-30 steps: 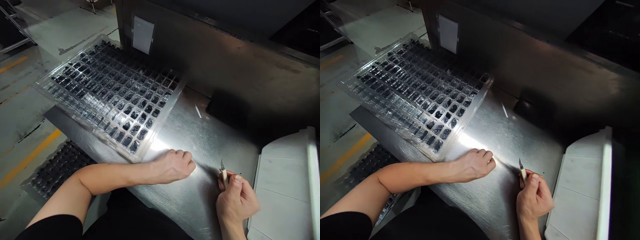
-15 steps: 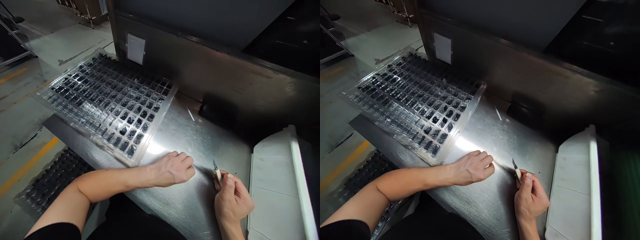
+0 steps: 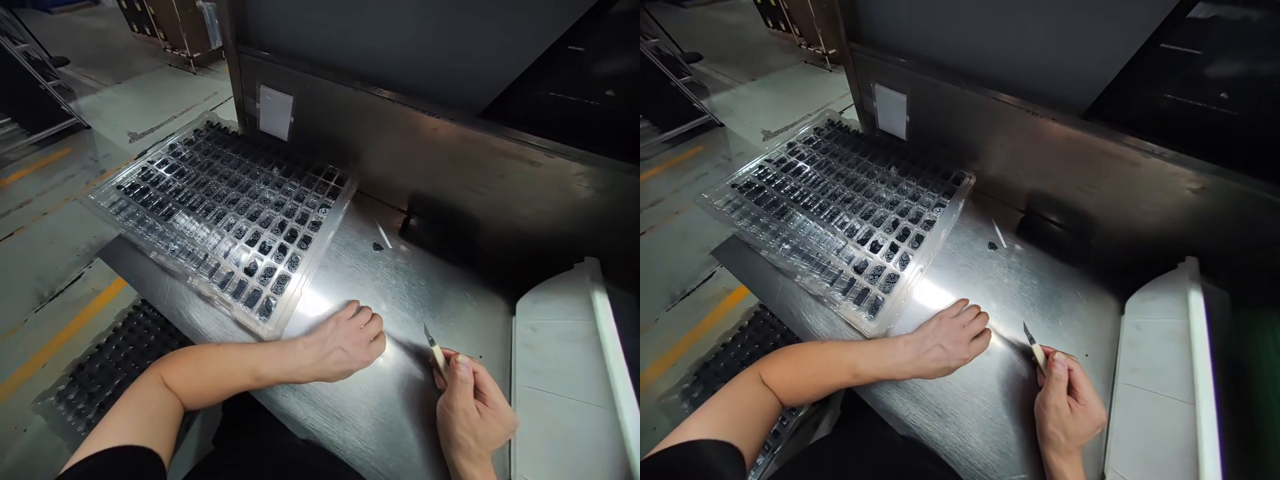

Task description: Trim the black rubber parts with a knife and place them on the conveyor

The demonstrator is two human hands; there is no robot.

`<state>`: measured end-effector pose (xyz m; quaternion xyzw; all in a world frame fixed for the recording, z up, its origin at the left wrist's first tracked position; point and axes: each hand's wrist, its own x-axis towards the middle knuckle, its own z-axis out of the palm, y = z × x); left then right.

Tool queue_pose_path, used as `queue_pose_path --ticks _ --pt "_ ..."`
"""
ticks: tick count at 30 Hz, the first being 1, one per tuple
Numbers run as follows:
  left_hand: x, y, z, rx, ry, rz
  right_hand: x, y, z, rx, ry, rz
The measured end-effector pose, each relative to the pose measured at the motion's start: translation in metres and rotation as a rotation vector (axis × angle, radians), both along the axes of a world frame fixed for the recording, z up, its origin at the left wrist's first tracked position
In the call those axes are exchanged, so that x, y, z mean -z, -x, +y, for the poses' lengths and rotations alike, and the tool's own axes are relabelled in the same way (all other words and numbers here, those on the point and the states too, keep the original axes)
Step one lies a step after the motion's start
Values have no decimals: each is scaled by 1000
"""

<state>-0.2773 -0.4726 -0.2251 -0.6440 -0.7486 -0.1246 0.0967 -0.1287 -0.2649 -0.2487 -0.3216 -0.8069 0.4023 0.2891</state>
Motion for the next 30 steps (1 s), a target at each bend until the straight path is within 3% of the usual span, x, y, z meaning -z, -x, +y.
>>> queue_pose_path --ticks 14,22,30 --pt "5 -1 0 3 18 43 -7 3 -2 22 -1 -78" --pt "5 -1 -2 0 19 81 11 8 11 -114 -108 -3" --pt "10 0 5 -3 14 78 13 9 8 -201 -102 118"
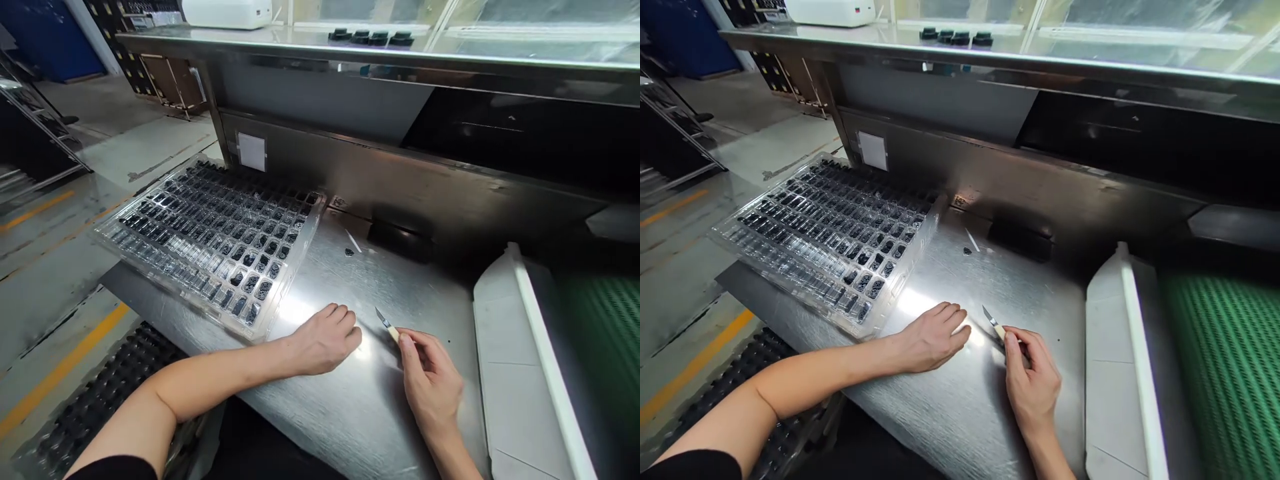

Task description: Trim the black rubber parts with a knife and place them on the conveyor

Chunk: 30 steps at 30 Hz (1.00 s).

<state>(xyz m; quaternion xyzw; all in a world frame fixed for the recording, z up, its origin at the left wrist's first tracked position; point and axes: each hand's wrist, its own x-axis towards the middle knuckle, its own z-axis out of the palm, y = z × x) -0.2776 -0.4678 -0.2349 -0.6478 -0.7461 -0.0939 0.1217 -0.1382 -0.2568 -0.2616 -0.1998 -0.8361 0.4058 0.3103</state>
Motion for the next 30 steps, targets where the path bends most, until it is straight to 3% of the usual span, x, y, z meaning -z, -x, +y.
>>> queue_pose_path --ticks 8,12,15,19,21,24,30 --pt "2 0 2 -15 -7 0 1 1 2 35 37 38" --pt "-11 2 -3 -22 -44 0 1 1 2 37 31 18" --pt "-28 6 -21 -77 -194 7 2 0 3 44 14 1" --pt "-39 8 -69 -361 -359 0 2 0 5 47 -8 -21" --pt "-37 4 -94 -507 -327 11 0 0 5 37 -17 -35" --pt "-28 -3 -117 -594 -264 22 -5 1 3 27 -22 -63" --pt "-3 -9 -119 -608 -349 80 -8 2 2 48 -23 -105"
